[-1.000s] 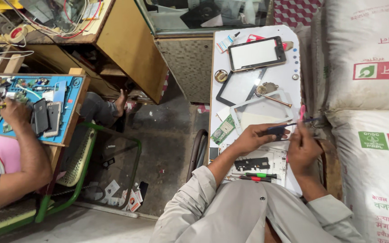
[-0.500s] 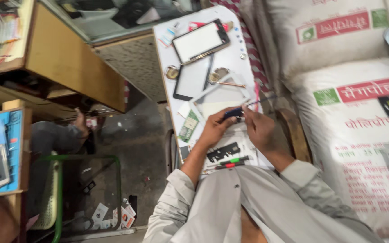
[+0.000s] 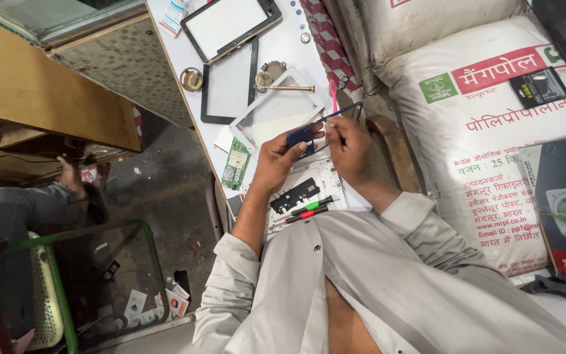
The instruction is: The person sits at a workbench and fits a dark blue phone middle frame, pressing it by hand and working around its edges with a small pry tool. They align the frame with other disassembled phone parts and screens on the bench, then set the frame down on the work surface.
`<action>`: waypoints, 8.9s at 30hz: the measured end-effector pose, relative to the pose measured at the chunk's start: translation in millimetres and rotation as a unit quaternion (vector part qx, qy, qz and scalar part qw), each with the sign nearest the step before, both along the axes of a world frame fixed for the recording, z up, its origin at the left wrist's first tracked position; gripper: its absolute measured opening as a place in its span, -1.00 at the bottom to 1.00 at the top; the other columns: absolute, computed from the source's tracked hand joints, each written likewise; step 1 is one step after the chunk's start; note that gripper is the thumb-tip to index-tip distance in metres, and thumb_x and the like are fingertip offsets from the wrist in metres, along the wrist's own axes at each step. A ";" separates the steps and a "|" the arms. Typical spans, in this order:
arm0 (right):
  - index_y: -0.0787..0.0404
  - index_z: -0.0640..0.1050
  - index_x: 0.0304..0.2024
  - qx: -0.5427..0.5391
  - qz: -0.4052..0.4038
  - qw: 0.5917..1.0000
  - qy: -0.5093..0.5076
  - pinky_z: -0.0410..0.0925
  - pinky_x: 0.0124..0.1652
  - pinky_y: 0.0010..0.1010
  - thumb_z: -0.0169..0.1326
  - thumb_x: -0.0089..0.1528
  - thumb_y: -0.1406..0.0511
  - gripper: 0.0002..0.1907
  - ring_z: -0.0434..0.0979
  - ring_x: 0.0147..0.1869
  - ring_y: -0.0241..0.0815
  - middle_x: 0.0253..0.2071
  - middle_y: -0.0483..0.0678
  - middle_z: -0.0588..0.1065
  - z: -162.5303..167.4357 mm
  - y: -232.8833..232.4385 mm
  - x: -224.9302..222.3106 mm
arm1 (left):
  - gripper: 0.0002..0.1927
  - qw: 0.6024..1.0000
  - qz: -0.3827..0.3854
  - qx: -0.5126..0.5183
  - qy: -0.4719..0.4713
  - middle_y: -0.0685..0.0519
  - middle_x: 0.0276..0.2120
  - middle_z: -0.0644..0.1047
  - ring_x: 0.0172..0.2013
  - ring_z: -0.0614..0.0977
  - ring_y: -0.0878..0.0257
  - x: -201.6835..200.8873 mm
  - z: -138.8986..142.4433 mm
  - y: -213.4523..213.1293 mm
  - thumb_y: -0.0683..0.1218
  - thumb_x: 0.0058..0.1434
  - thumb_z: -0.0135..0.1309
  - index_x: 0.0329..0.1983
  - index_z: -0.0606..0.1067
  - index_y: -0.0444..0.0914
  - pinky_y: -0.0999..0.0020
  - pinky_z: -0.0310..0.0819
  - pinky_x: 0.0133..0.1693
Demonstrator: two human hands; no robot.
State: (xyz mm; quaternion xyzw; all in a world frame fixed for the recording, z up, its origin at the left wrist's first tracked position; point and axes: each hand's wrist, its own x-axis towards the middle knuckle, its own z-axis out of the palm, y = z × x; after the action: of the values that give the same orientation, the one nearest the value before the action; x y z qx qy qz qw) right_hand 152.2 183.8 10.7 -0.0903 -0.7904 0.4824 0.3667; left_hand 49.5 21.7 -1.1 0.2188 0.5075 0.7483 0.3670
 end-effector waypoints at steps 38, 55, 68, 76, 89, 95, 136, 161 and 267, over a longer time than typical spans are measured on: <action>0.35 0.54 -0.12 0.052 0.038 0.998 -0.004 0.37 -0.40 -0.44 0.12 0.41 0.38 -0.89 0.56 -0.42 -0.28 -0.38 0.02 0.57 13.4 -2.3 0.7 | -0.69 1.000 0.021 -0.006 0.003 -0.07 0.02 0.60 0.02 0.63 0.27 -2.0 9.1 7.9 -0.32 0.40 0.01 0.21 0.43 -0.42 0.36 0.52 0.14; 0.35 0.51 -0.09 0.029 0.089 0.994 -0.049 0.43 -0.35 -0.51 0.08 0.44 0.37 -0.89 0.65 -0.33 -0.32 -0.34 0.00 0.62 29.2 -1.6 -1.5 | -0.74 0.999 0.004 -0.004 0.041 -0.07 0.05 0.55 0.08 0.57 0.28 -2.0 13.3 6.6 -0.26 0.46 -0.02 0.18 0.36 -0.39 0.37 0.46 0.20; 0.35 0.55 -0.09 0.063 0.085 0.993 -0.052 0.45 -0.32 -0.45 0.09 0.43 0.36 -0.87 0.66 -0.30 -0.24 -0.33 0.04 0.62 28.2 -0.2 -3.2 | -0.78 0.999 0.012 -0.007 0.029 -0.04 -0.01 0.55 0.02 0.56 0.33 -3.0 10.2 5.5 -0.23 0.48 0.00 0.15 0.36 -0.37 0.42 0.45 0.14; 0.38 0.53 -0.07 0.023 0.094 0.995 -0.035 0.49 -0.27 -0.47 0.08 0.45 0.35 -0.85 0.70 -0.23 -0.23 -0.28 0.06 0.62 24.3 -1.4 -5.0 | -0.73 1.000 -0.002 0.012 0.013 -0.01 0.00 0.56 0.02 0.58 0.33 -2.4 12.5 7.3 -0.17 0.46 0.01 0.15 0.38 -0.37 0.43 0.46 0.14; 0.25 0.59 -0.08 0.099 0.038 0.989 -0.106 0.44 -0.30 -0.33 0.13 0.43 0.26 -0.84 0.66 -0.30 -0.10 -0.32 0.09 0.60 39.9 -7.9 -3.4 | -0.77 0.993 0.026 -0.072 0.090 0.11 -0.14 0.59 -0.09 0.56 0.38 -12.3 -9.0 6.9 -0.14 0.46 0.07 0.14 0.49 -0.26 0.44 0.48 0.03; 0.29 0.58 -0.06 0.110 0.048 0.989 -0.083 0.43 -0.27 -0.33 0.12 0.46 0.29 -0.84 0.62 -0.31 -0.10 -0.34 0.09 0.55 37.9 -13.5 -7.5 | -0.74 0.997 0.014 0.017 0.074 0.05 -0.02 0.57 0.03 0.55 0.36 -14.0 -12.2 6.5 -0.15 0.48 0.02 0.19 0.44 -0.31 0.39 0.45 0.14; 0.31 0.61 0.02 0.277 0.036 0.959 0.036 0.38 -0.33 -0.23 0.27 0.27 0.50 -0.73 0.52 -0.39 -0.01 -0.39 0.09 0.51 51.8 -23.8 -8.9 | -0.74 0.996 0.010 0.029 0.083 0.00 -0.02 0.55 0.02 0.56 0.33 -15.8 -5.5 8.4 -0.20 0.46 0.00 0.18 0.41 -0.35 0.36 0.48 0.12; 0.34 0.58 0.10 0.207 0.044 0.977 0.038 0.47 -0.28 -0.33 0.15 0.37 0.49 -0.76 0.64 -0.31 -0.13 -0.27 0.13 0.59 29.2 -16.2 -17.4 | -0.70 0.996 0.012 0.023 0.089 -0.01 -0.02 0.56 0.01 0.57 0.31 -16.3 -5.7 7.3 -0.06 0.55 -0.06 0.19 0.42 -0.36 0.34 0.50 0.10; 0.34 0.57 0.10 0.222 0.031 0.974 0.032 0.45 -0.28 -0.32 0.17 0.35 0.46 -0.74 0.63 -0.32 -0.07 -0.26 0.16 0.60 30.6 -15.6 -17.6 | -0.70 0.996 0.028 0.076 0.029 -0.03 0.01 0.57 0.03 0.61 0.26 -17.6 1.3 7.8 -0.08 0.45 0.09 0.11 0.45 -0.37 0.30 0.56 0.10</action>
State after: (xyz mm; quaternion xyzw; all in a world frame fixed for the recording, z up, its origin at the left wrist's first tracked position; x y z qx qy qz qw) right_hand 134.7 168.3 41.3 0.0334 -0.8681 0.3088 0.3873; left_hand 32.0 29.5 0.2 0.2532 0.4656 0.7877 0.3139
